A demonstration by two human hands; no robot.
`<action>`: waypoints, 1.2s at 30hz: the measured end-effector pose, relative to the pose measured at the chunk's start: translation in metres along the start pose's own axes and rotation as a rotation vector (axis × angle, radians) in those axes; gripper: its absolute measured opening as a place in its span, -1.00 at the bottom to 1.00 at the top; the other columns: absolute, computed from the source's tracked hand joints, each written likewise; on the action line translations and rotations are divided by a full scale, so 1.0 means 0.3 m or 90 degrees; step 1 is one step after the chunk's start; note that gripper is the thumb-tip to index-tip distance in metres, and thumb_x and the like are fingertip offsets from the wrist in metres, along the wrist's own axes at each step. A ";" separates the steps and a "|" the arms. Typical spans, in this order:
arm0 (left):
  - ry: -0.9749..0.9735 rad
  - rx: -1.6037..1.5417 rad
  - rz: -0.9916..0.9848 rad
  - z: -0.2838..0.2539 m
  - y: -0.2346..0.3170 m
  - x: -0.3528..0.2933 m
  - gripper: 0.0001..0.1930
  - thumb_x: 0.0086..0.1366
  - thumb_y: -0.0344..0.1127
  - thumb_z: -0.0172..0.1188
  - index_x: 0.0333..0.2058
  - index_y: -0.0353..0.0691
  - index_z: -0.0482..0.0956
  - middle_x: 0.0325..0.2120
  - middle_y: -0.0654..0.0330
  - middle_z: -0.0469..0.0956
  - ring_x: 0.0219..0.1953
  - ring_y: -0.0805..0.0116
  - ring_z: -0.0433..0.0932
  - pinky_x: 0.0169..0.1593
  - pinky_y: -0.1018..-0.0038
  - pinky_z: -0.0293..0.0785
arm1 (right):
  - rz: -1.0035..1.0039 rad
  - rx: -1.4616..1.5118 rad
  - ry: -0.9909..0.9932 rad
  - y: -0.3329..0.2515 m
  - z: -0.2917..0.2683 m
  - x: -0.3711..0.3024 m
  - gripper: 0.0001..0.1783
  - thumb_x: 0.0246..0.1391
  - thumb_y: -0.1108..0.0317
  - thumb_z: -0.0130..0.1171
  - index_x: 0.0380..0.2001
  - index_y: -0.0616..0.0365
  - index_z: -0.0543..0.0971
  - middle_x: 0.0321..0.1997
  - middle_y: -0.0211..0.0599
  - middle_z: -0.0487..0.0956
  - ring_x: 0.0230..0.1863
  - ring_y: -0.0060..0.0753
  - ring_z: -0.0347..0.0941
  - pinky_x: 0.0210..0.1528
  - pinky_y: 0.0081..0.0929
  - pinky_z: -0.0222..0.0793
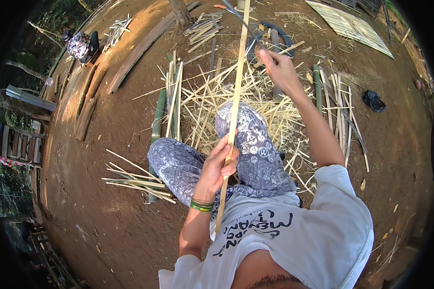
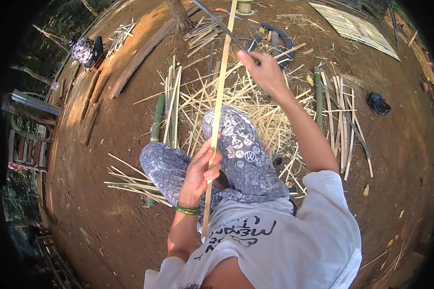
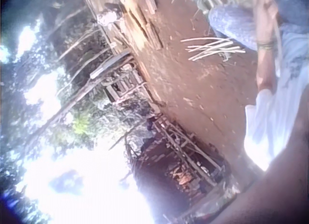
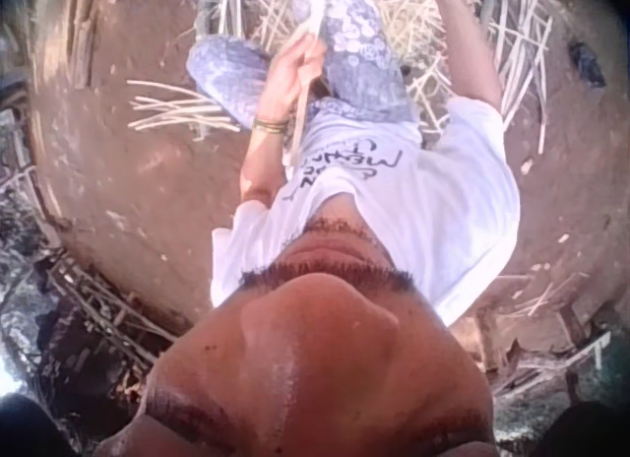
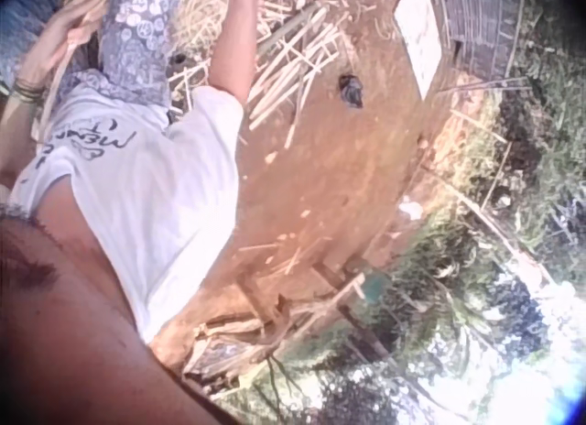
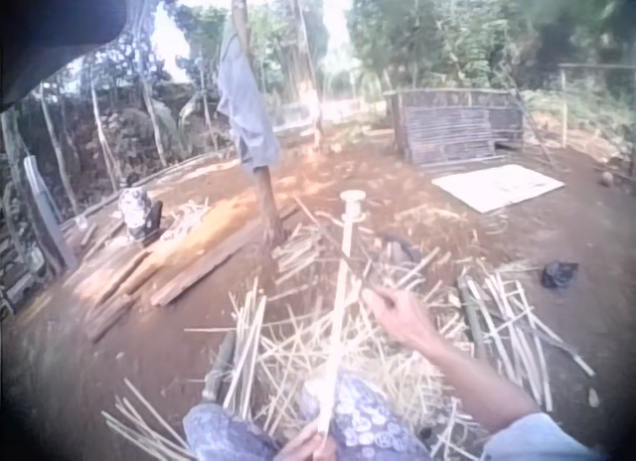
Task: The person sits on the ground and uses a large knife to split long bamboo stalks into thin strips. They hold the stalks with one hand and strike them with the knife to separate the fibers, accumulating a pile of processed bamboo strips.
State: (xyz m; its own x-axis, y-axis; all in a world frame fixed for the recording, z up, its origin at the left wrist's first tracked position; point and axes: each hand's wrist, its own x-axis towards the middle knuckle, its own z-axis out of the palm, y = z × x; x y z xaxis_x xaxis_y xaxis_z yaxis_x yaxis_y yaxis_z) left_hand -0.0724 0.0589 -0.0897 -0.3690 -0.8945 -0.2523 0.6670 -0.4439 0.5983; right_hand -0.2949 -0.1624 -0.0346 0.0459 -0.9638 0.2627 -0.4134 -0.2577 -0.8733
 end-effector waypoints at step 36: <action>0.048 0.199 -0.043 0.010 -0.056 -0.072 -0.47 0.56 -0.21 -0.14 0.44 -0.02 0.06 -0.62 0.48 0.02 -0.70 0.67 0.01 -0.61 0.66 -0.04 | -0.127 -0.348 -0.156 0.045 0.078 -0.525 -0.02 0.00 -0.42 0.17 0.35 -0.02 0.33 -0.85 -0.20 0.38 -0.75 -0.03 0.46 -0.66 -0.12 0.28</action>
State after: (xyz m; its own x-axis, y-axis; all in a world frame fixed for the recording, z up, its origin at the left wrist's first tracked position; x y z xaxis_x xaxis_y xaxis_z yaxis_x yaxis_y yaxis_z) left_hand -0.0774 0.0858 -0.0920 -0.3486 -0.8703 -0.3480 0.4073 -0.4751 0.7800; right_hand -0.2863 -0.0158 -0.0974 0.3504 -0.9054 0.2398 -0.7774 -0.4239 -0.4646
